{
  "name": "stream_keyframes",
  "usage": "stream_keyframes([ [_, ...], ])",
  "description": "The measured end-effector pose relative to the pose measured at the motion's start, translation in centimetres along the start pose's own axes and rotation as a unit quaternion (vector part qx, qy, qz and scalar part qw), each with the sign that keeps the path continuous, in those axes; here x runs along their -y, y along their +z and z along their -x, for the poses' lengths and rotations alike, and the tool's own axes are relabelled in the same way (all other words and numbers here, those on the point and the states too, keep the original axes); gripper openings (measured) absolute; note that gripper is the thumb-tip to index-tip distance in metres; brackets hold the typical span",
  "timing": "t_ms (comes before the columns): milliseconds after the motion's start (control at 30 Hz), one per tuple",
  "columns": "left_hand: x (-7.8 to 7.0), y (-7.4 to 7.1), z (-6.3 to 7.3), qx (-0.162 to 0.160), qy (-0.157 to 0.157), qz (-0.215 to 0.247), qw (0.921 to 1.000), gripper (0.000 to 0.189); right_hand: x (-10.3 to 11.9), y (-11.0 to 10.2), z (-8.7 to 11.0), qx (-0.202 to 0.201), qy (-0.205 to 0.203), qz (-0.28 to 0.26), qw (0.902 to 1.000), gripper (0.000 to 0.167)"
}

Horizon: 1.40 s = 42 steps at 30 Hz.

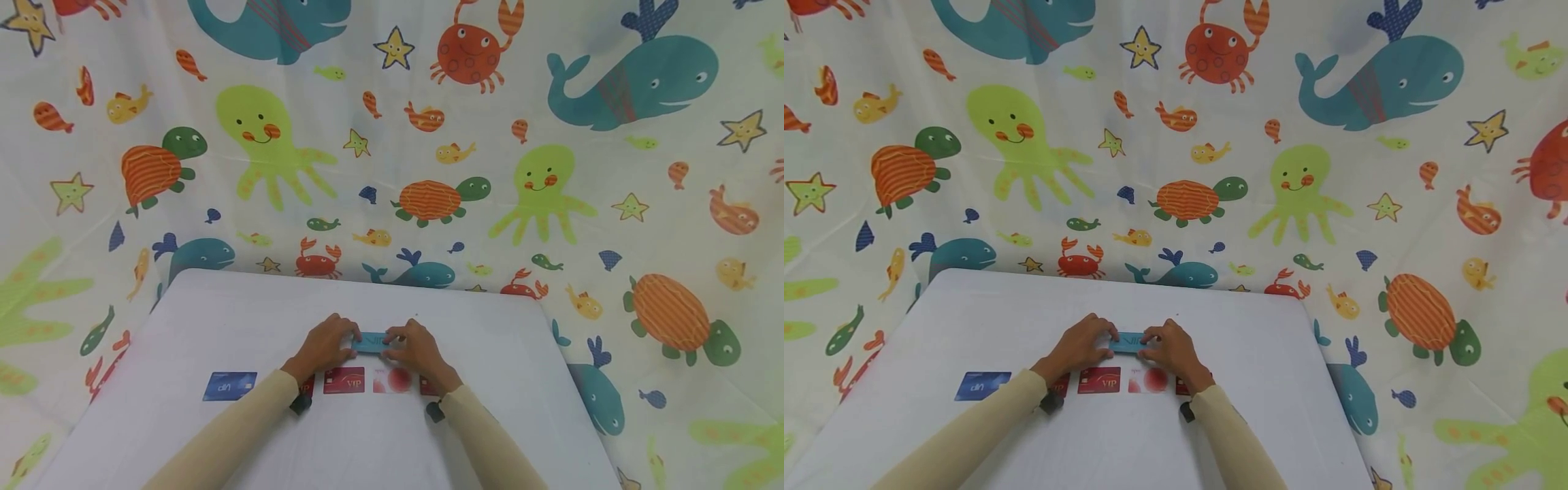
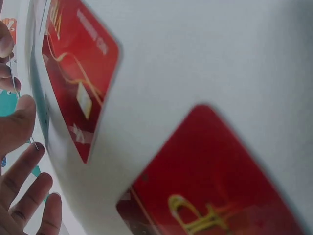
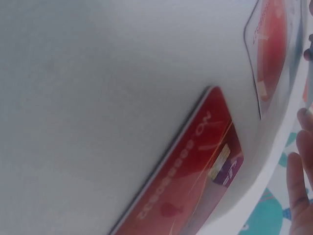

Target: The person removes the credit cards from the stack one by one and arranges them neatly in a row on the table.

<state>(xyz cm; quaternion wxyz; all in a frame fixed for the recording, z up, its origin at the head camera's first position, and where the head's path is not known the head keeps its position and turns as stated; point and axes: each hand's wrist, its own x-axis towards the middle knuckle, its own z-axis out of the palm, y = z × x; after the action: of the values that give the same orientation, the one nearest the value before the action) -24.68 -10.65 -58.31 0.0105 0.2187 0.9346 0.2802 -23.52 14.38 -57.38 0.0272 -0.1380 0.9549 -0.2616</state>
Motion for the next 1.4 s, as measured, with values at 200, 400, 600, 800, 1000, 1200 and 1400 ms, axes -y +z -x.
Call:
stream_keyframes([
  [200,-0.3,0.1,0.1,-0.008,0.006,-0.001,1.0000,0.032,-0.3,-0.3,0.4,-0.003,-0.007,0.003,1.0000,0.026],
  [400,-1.0,-0.3,0.2,-0.017,0.013,-0.001,0.9998,0.033,-0.4,-0.6,0.9,-0.020,-0.018,-0.003,0.9996,0.025],
  [600,-1.5,-0.3,0.1,-0.018,0.019,-0.003,0.9997,0.034,-0.6,-1.0,1.3,-0.028,-0.019,-0.005,0.9994,0.029],
  [800,-2.0,-0.2,0.0,-0.017,0.026,-0.008,0.9995,0.033,-0.9,-1.4,1.8,-0.029,-0.009,-0.019,0.9994,0.030],
  [1000,-2.2,0.1,0.0,-0.022,0.028,-0.004,0.9994,0.032,-1.1,-1.7,2.2,-0.033,-0.009,-0.014,0.9993,0.030],
  [1200,-2.6,0.2,-0.1,-0.028,0.040,0.002,0.9988,0.030,-1.0,-2.2,2.5,-0.033,-0.008,-0.010,0.9994,0.031],
  [1400,-3.0,0.2,-0.2,-0.030,0.054,0.005,0.9981,0.030,-1.1,-2.7,3.0,-0.043,-0.012,-0.005,0.9990,0.032],
])
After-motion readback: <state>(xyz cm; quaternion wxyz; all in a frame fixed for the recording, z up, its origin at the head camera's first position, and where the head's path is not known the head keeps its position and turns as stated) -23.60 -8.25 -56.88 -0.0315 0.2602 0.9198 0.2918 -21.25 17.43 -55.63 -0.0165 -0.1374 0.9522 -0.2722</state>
